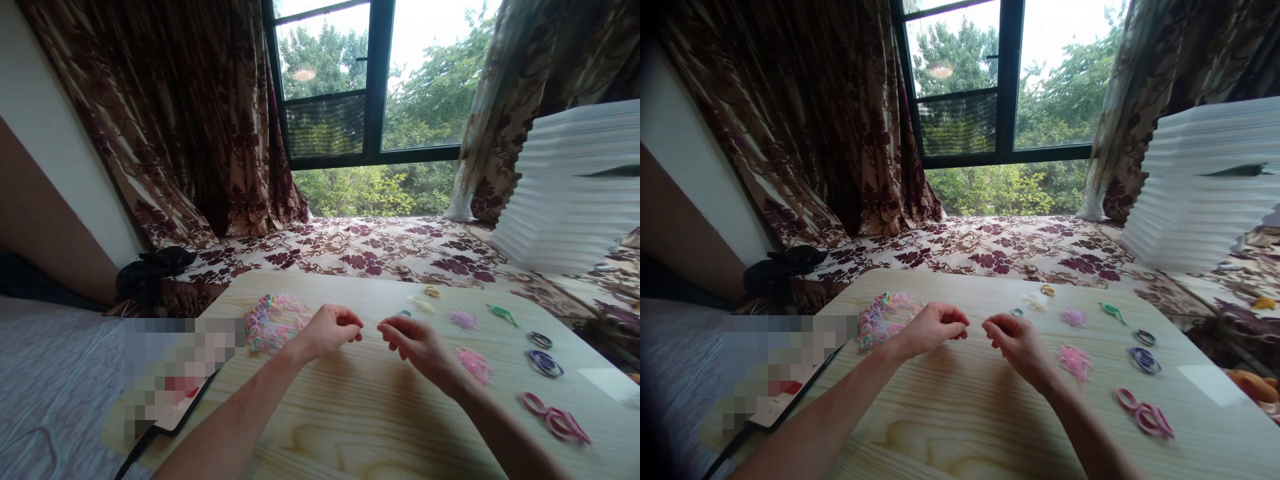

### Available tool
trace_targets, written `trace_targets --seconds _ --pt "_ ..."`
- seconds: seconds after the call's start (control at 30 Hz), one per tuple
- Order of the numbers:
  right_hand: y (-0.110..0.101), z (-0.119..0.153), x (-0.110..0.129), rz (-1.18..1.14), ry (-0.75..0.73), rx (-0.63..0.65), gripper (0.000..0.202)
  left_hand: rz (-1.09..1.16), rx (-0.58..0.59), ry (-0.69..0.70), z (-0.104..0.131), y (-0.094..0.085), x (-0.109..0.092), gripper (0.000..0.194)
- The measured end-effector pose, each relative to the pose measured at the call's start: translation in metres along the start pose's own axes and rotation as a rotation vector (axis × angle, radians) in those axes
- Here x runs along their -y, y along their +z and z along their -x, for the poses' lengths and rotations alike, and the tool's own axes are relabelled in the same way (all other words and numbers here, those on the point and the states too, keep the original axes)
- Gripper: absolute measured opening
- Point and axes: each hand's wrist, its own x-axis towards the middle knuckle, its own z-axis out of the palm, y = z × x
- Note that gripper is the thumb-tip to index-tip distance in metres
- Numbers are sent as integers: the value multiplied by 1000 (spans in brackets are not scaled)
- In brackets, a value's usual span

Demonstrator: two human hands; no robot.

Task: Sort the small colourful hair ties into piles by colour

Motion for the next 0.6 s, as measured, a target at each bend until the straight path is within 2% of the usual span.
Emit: trace_targets --seconds 0.17,0.3,0.4,0.5,0.6 --pt "-45 -4 5 161 -70 -136 39 -21 16 -17 -3 0 8 17" --pt "-87 1 3 355 30 -25 36 -46 29 -30 -4 -1 11 17" --pt "-110 9 -3 488 127 64 33 -46 37 -60 -4 0 12 19" --pt "-124 14 -10 596 199 105 29 -40 40 -72 -4 1 11 19" --pt "-130 17 -14 663 254 85 20 -61 48 -66 -2 1 10 19"
